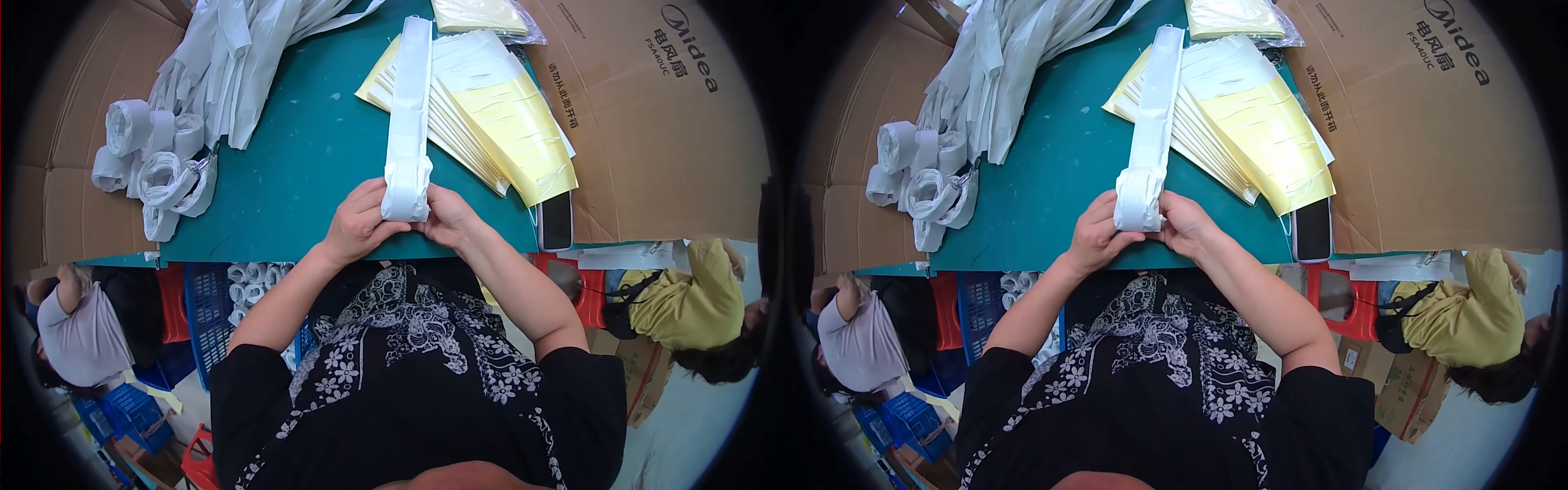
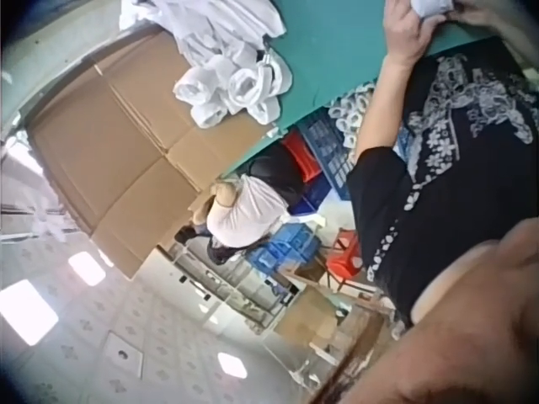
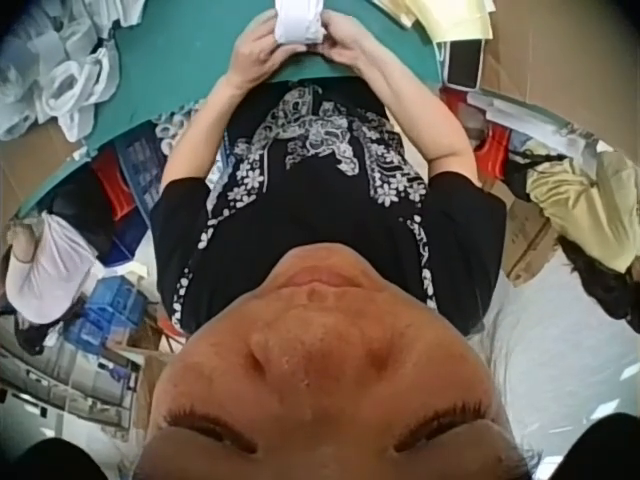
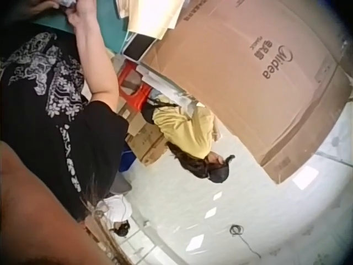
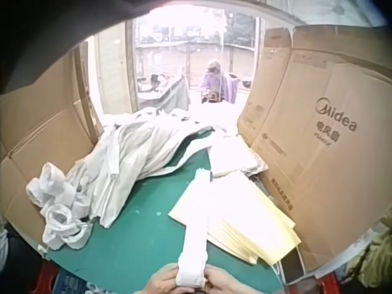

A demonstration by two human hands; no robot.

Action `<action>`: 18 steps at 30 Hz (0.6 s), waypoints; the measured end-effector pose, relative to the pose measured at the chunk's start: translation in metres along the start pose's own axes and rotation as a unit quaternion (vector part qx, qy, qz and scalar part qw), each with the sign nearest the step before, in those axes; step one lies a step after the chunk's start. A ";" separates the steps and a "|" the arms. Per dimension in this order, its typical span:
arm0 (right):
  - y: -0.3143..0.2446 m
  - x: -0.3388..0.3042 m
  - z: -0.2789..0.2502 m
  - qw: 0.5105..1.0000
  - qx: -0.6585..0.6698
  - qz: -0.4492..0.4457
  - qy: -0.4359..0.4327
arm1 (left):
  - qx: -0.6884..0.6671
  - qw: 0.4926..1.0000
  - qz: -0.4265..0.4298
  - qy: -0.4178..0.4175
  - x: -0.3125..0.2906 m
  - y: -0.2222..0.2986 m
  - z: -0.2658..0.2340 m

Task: Rolling up fabric straps and inserting them into yellow protective sleeves at a factory workbench.

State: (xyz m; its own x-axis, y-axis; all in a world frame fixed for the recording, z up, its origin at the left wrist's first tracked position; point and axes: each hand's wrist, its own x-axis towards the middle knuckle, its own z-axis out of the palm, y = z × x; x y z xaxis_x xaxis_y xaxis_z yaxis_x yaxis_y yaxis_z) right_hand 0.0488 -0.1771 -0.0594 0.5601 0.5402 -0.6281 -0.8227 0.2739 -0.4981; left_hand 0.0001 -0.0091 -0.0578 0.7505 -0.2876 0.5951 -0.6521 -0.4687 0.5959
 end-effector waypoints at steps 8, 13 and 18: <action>-0.020 0.011 -0.012 0.971 -0.036 -0.134 -0.194 | -0.089 0.991 -0.090 -0.046 0.002 0.015 -0.017; -0.021 0.003 -0.011 0.935 -0.245 -0.205 -0.154 | -0.315 0.836 -0.446 -0.048 0.019 0.015 -0.017; -0.018 -0.009 -0.003 0.852 -0.452 -0.259 -0.050 | -0.486 0.693 -0.532 -0.032 0.020 0.000 -0.012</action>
State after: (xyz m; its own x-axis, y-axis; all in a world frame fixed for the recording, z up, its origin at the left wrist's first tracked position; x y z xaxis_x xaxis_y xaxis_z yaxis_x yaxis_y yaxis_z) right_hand 0.0591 -0.1889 -0.0466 0.7772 0.6104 -0.1526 -0.0322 -0.2035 -0.9785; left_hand 0.0138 -0.0051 -0.0393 0.8452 -0.2619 -0.4659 0.5321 0.3313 0.7792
